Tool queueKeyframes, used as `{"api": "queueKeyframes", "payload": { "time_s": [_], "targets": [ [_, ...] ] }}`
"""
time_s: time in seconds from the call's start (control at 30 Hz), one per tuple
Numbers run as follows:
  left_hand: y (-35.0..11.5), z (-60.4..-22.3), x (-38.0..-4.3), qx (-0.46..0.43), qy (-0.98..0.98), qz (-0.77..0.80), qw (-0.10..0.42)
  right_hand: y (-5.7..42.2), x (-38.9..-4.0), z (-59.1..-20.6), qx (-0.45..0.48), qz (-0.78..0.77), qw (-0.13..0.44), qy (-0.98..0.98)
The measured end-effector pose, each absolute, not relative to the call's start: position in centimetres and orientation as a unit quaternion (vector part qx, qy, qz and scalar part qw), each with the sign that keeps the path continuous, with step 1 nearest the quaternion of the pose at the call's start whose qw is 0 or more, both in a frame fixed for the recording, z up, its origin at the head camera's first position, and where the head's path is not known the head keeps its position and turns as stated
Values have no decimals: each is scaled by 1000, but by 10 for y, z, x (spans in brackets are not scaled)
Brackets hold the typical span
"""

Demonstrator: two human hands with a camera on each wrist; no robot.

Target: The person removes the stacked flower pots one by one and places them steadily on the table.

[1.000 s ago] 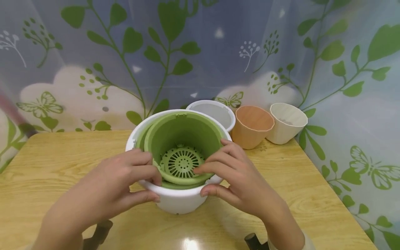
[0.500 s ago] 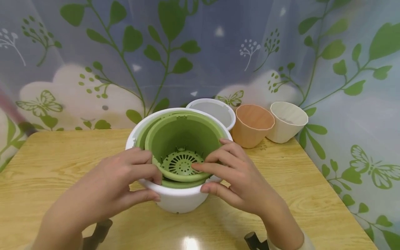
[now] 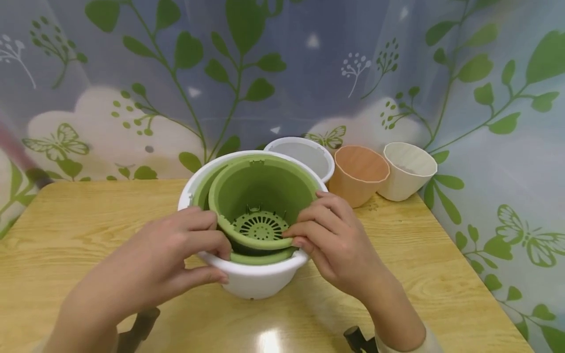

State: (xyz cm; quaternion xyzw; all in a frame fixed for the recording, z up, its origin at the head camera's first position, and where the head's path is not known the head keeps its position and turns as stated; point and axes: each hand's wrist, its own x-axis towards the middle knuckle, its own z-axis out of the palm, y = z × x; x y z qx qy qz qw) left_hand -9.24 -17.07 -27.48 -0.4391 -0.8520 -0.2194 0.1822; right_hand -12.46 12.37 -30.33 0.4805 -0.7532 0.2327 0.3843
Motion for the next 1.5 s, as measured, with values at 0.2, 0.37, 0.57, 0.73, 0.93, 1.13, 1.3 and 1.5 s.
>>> {"api": "queueKeyframes", "payload": {
  "time_s": [0.2, 0.37, 0.57, 0.73, 0.93, 1.13, 1.3, 1.5],
  "targets": [
    [-171, -275, -92, -437, -853, -219, 184, 125, -125, -303, 499, 250, 363, -746],
    [-170, -275, -92, -435, -854, -218, 184, 127, -125, -303, 515, 254, 345, -742],
    [-170, -277, -92, -438, -852, -220, 184, 127, -125, -303, 522, 264, 347, -733],
    [-170, -277, -91, -437, -850, -228, 185, 123, -122, -300, 534, 283, 362, -710],
    [-170, -278, -91, -440, -846, -236, 188, 120, -119, -297, 536, 280, 390, -694],
    [-168, -278, -92, -454, -837, -236, 193, 122, -117, -294, 529, 254, 417, -695],
    [-167, -278, -92, -457, -838, -225, 197, 123, -120, -295, 498, 242, 453, -699],
    [-169, -278, -92, -465, -830, -229, 205, 126, -126, -295, 473, 283, 482, -681]
  ]
}}
